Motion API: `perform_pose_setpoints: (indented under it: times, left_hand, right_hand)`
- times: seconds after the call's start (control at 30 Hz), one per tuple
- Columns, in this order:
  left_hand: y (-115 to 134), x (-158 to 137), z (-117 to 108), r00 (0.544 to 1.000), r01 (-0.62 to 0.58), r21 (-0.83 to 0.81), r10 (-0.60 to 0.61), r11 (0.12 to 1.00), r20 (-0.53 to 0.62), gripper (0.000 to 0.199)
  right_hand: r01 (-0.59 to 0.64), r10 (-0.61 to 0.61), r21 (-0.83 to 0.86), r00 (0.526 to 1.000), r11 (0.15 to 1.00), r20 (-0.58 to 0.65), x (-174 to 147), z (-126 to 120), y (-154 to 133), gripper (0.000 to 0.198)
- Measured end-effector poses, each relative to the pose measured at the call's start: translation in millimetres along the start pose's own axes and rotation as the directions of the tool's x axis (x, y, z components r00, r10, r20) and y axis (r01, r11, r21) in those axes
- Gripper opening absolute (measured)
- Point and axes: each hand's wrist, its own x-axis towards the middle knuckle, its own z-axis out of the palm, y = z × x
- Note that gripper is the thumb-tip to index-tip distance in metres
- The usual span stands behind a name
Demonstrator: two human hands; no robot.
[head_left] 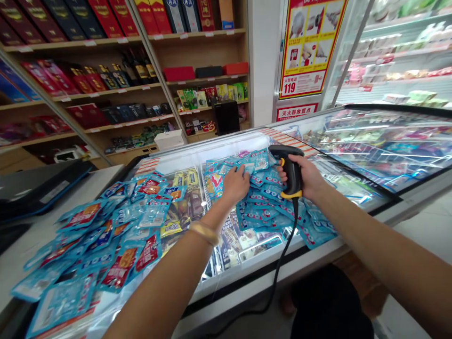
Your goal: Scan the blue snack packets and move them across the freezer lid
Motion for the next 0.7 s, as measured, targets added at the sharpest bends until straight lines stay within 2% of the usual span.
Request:
perform_pose_setpoints:
  times: [0.23,0.4,0.5,0.57,0.63,0.7]
  left_hand:
    - [2.4,-5.8,-6.7,1.0,0.011,-0.101,-0.013,0.995,-0.019,0.053]
    - [-2.2,-30.3,-29.2,0.999,-0.026,-0.127,0.021,0.992,-0.04,0.062]
    - [-26.1,-50.3,-57.9,0.992,-0.07,-0.133,0.055,0.989,-0.115,0.062]
    - [-51.5,-65.2,-82.3,0.982,-0.086,-0.147,0.059,0.985,-0.181,0.06]
    - [-80.3,-81.6,-108.3,0.978,-0.046,-0.192,0.005,0.98,-0.208,0.062]
    - [-107.4,-99.8,-133.0,0.98,0.042,-0.221,-0.083,0.974,-0.18,0.059]
  right_hand:
    - [0.024,-0.024,0.006,0.999,1.0,-0.032,-8.1,7.7,-11.0,0.013]
    - [0.063,-0.063,-0.008,0.997,0.998,-0.051,-24.8,26.0,-23.2,0.018]
    - [0.068,-0.068,-0.021,0.998,0.997,0.02,-33.1,48.6,-25.1,0.03]
    - [0.051,-0.047,-0.047,0.995,0.998,0.086,-35.5,68.0,-18.8,0.029]
    - [0.025,-0.014,-0.067,0.988,0.997,0.153,-35.3,89.3,-3.7,0.022]
    - [-0.013,0.028,-0.073,0.977,0.997,0.213,-33.0,110.5,19.6,0.019]
